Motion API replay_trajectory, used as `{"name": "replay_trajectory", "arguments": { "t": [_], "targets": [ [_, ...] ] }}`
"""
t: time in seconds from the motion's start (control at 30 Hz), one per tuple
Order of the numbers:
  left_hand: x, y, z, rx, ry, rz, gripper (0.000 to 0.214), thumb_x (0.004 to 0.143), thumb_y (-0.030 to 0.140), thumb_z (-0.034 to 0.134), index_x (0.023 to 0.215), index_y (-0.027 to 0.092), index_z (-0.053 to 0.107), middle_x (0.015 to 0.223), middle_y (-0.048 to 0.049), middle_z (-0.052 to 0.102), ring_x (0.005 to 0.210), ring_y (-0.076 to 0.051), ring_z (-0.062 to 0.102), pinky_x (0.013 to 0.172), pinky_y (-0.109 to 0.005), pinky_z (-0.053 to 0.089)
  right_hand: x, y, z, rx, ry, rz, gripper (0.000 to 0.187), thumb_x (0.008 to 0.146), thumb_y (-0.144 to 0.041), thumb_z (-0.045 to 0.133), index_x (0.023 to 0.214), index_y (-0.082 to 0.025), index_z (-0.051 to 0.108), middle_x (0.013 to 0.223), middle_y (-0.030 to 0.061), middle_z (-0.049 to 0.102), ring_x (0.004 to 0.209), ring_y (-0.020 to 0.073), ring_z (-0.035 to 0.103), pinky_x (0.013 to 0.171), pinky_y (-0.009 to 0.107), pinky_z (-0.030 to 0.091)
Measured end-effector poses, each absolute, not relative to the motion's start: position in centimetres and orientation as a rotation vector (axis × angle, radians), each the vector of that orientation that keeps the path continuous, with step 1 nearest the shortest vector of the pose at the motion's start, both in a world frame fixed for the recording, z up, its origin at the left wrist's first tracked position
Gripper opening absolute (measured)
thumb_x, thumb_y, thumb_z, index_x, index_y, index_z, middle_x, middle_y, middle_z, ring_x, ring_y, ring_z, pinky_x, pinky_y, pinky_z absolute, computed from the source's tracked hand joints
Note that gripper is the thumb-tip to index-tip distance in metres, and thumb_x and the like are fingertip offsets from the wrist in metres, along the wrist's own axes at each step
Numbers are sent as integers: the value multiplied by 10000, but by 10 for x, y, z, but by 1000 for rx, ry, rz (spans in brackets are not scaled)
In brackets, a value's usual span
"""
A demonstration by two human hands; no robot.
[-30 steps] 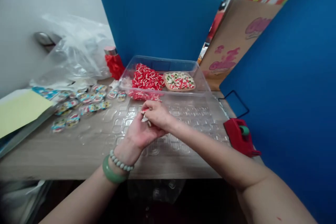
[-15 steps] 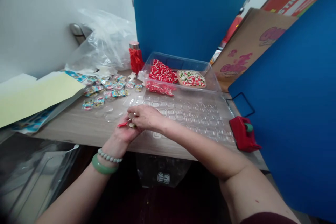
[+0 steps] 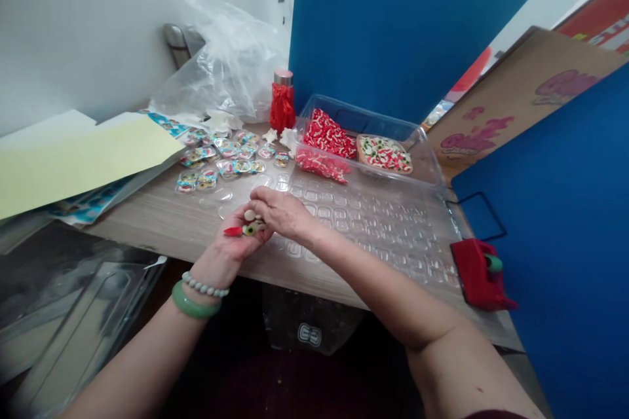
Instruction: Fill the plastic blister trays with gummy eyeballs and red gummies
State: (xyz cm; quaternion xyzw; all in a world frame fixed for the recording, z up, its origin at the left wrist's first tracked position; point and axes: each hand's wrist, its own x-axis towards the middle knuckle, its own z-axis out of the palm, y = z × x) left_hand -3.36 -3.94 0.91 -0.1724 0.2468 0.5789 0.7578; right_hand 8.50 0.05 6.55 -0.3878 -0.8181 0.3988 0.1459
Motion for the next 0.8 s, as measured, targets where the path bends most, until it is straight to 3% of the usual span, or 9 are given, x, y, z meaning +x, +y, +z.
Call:
{"name": "replay_trajectory", "arguments": {
  "t": [0.17, 0.33, 0.5, 0.67, 0.8],
  "targets": [
    [-37, -47, 12, -317, 599, 1276, 218, 940, 109, 452, 870, 132, 657, 744, -88, 733, 684, -220, 731, 690, -410, 638, 88, 18, 65, -1086, -1858, 1850, 163, 706, -203, 642, 854, -166, 697, 754, -10, 682, 701, 124, 588, 656, 228, 443],
    [-39, -47, 11, -324, 653, 1232, 205, 934, 93, 457, 859, 121, 645, 698, -83, 704, 612, -211, 708, 621, -387, 637, 90, 16, 68, -1083, -1863, 1899, 159, 572, -116, 688, 724, -154, 716, 706, -14, 697, 700, 125, 606, 675, 230, 463],
    [-43, -46, 12, -356, 659, 1216, 165, 897, 36, 494, 862, 119, 632, 724, -81, 694, 631, -197, 710, 629, -341, 644, 92, 16, 70, -1188, -1603, 1965, 153, 617, -118, 713, 766, -147, 701, 693, -4, 690, 618, 95, 581, 572, 202, 408],
    [-49, -53, 9, -348, 713, 1186, 141, 883, 29, 532, 931, 109, 638, 797, -113, 711, 698, -223, 733, 646, -341, 649, 102, 19, 72, -1163, -1261, 2180, 274, 605, 23, 620, 828, -126, 680, 827, 29, 708, 724, 103, 662, 742, 234, 534],
    [-49, -58, 10, -274, 694, 1160, 206, 866, 14, 558, 1032, 85, 658, 813, -122, 722, 680, -226, 739, 622, -316, 644, 106, 11, 68, -1172, -1327, 2101, 294, 680, -54, 648, 956, -152, 647, 832, 30, 728, 622, 99, 656, 636, 229, 545]
  ]
}}
